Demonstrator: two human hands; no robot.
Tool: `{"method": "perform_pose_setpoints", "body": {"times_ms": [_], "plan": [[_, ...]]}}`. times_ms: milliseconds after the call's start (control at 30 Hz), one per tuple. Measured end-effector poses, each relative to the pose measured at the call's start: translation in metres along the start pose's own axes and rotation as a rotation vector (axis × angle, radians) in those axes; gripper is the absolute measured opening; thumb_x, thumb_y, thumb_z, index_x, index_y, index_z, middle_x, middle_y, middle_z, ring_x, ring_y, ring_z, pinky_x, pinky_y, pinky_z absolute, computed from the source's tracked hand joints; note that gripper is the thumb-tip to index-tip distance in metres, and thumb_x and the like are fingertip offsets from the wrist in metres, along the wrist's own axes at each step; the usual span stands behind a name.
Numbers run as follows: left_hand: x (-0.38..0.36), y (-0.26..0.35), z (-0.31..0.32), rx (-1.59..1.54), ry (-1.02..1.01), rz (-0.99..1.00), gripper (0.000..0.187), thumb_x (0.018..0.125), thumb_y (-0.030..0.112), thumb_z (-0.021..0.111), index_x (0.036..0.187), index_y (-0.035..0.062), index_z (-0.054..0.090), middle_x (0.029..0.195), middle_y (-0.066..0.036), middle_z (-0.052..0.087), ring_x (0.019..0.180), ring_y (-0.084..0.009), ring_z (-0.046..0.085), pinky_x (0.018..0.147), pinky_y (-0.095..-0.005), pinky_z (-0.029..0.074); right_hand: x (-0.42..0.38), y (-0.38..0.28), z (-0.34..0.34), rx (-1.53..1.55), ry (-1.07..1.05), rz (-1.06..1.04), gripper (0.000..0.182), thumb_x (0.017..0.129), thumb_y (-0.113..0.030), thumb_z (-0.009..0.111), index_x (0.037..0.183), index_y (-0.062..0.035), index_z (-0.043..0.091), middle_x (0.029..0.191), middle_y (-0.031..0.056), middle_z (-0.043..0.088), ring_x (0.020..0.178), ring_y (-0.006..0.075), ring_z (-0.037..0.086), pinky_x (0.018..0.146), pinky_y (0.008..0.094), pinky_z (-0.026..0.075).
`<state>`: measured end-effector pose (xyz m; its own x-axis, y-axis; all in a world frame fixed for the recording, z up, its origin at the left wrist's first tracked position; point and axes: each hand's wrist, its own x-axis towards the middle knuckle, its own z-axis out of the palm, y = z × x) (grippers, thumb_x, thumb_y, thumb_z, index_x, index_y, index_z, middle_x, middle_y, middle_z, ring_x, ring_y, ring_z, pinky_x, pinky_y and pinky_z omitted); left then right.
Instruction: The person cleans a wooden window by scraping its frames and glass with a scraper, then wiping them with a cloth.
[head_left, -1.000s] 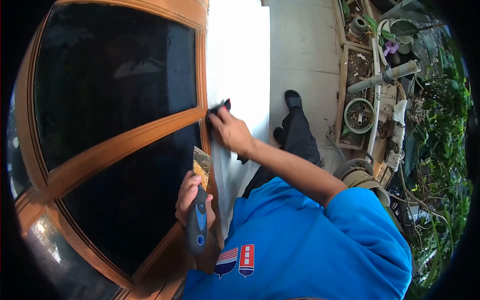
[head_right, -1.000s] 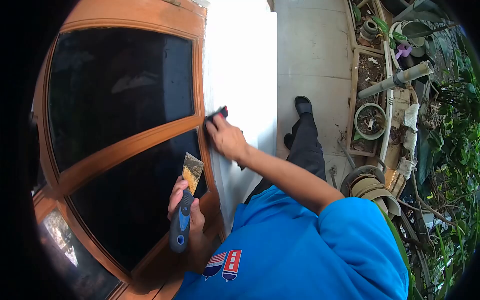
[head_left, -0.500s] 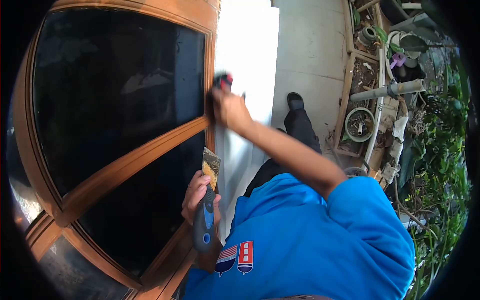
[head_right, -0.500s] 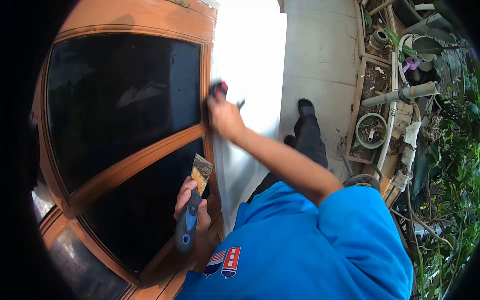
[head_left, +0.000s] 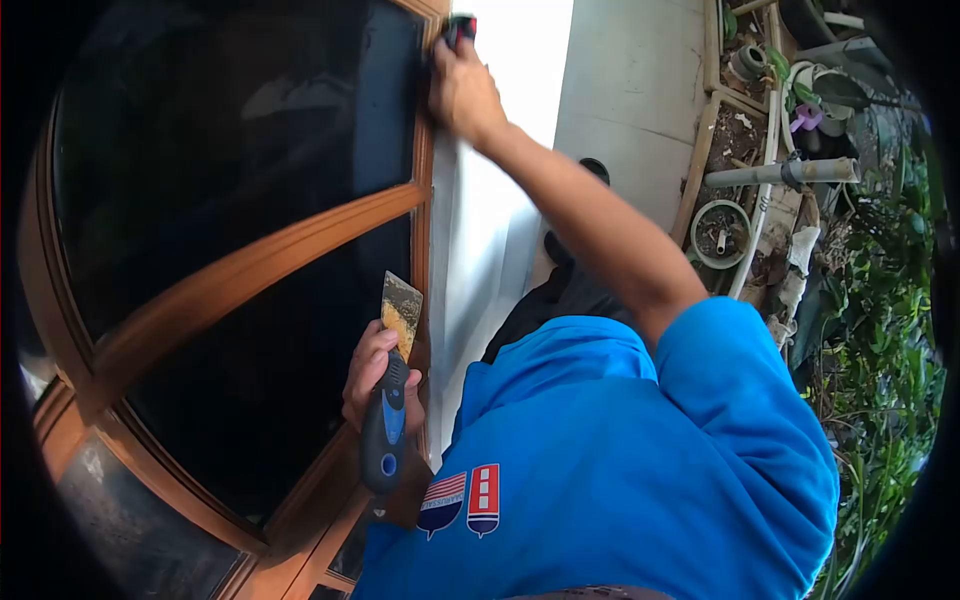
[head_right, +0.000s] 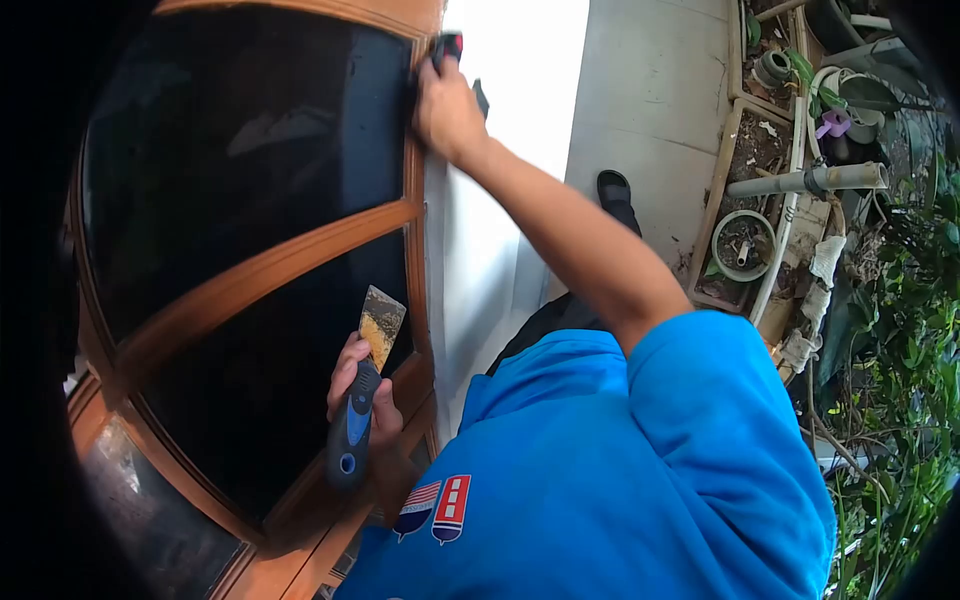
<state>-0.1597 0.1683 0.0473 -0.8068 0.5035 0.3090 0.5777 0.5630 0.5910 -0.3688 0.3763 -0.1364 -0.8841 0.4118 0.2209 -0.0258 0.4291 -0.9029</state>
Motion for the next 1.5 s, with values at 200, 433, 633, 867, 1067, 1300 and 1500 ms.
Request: {"method": "perform_pose_setpoints", "body": {"times_ms": [200, 433, 633, 867, 1067, 1300, 1500], "plan": [[0.000, -0.003, -0.001, -0.045, -0.007, 0.007, 0.033, 0.098, 0.014, 0.064, 0.125, 0.0019, 0.049, 0.117, -0.023, 0.063, 0.114, -0.0364, 0.064, 0.104, -0.0562, 0.049, -0.175, -0.054, 0.019, 0.192, -0.060, 0.057, 0.052, 0.083, 0.005, 0.056, 0.133, 0.0104, 0.046, 0.117, 0.0314, 0.047, 0.093, 0.0508, 0.061, 0.077, 0.0507, 0.056], [0.001, -0.020, -0.002, -0.133, -0.024, 0.127, 0.034, 0.097, 0.013, 0.065, 0.125, 0.0018, 0.049, 0.117, -0.023, 0.064, 0.114, -0.0374, 0.064, 0.104, -0.0550, 0.050, -0.161, -0.046, -0.005, 0.275, -0.069, 0.170, 0.051, 0.082, 0.005, 0.060, 0.132, 0.0001, 0.054, 0.111, 0.0287, 0.061, 0.097, 0.0478, 0.062, 0.085, 0.0478, 0.054], [0.005, -0.026, -0.007, -0.186, -0.053, 0.162, 0.035, 0.097, 0.013, 0.066, 0.126, 0.0018, 0.050, 0.116, -0.023, 0.064, 0.113, -0.0365, 0.065, 0.103, -0.0533, 0.051, -0.137, -0.052, 0.022, 0.131, -0.100, 0.115, 0.055, 0.082, 0.006, 0.053, 0.136, 0.0154, 0.045, 0.133, 0.0331, 0.051, 0.107, 0.0491, 0.057, 0.098, 0.0489, 0.047], [0.011, -0.024, -0.006, -0.226, -0.049, 0.186, 0.036, 0.096, 0.011, 0.066, 0.126, 0.0007, 0.049, 0.115, -0.024, 0.064, 0.111, -0.0377, 0.065, 0.102, -0.0519, 0.051, -0.126, -0.059, 0.014, 0.222, -0.075, 0.256, 0.048, 0.080, 0.009, 0.054, 0.128, 0.0147, 0.050, 0.108, 0.0308, 0.050, 0.101, 0.0472, 0.054, 0.092, 0.0516, 0.047], [0.001, -0.025, -0.009, -0.187, -0.060, 0.136, 0.037, 0.095, 0.011, 0.067, 0.126, 0.0007, 0.049, 0.115, -0.024, 0.064, 0.110, -0.0388, 0.065, 0.101, -0.0518, 0.051, -0.133, -0.081, 0.017, 0.096, 0.091, -0.064, 0.057, 0.075, 0.014, 0.053, 0.132, 0.0118, 0.050, 0.123, 0.0287, 0.051, 0.105, 0.0445, 0.053, 0.097, 0.0469, 0.047], [-0.007, -0.023, -0.013, -0.148, -0.017, 0.123, 0.035, 0.096, 0.011, 0.066, 0.125, 0.0005, 0.050, 0.113, -0.024, 0.064, 0.109, -0.0369, 0.065, 0.100, -0.0531, 0.051, -0.129, -0.078, 0.022, 0.086, 0.096, 0.000, 0.059, 0.072, 0.014, 0.053, 0.131, 0.0138, 0.049, 0.129, 0.0315, 0.049, 0.114, 0.0458, 0.048, 0.103, 0.0493, 0.042], [-0.013, -0.013, -0.023, -0.113, -0.019, 0.123, 0.033, 0.092, 0.007, 0.067, 0.120, 0.0004, 0.051, 0.110, -0.023, 0.065, 0.104, -0.0355, 0.067, 0.099, -0.0531, 0.053, -0.064, -0.163, -0.018, 0.365, 0.232, -0.542, 0.055, 0.075, 0.009, 0.064, 0.129, 0.0072, 0.053, 0.123, 0.0248, 0.053, 0.116, 0.0433, 0.053, 0.101, 0.0503, 0.044]]}}
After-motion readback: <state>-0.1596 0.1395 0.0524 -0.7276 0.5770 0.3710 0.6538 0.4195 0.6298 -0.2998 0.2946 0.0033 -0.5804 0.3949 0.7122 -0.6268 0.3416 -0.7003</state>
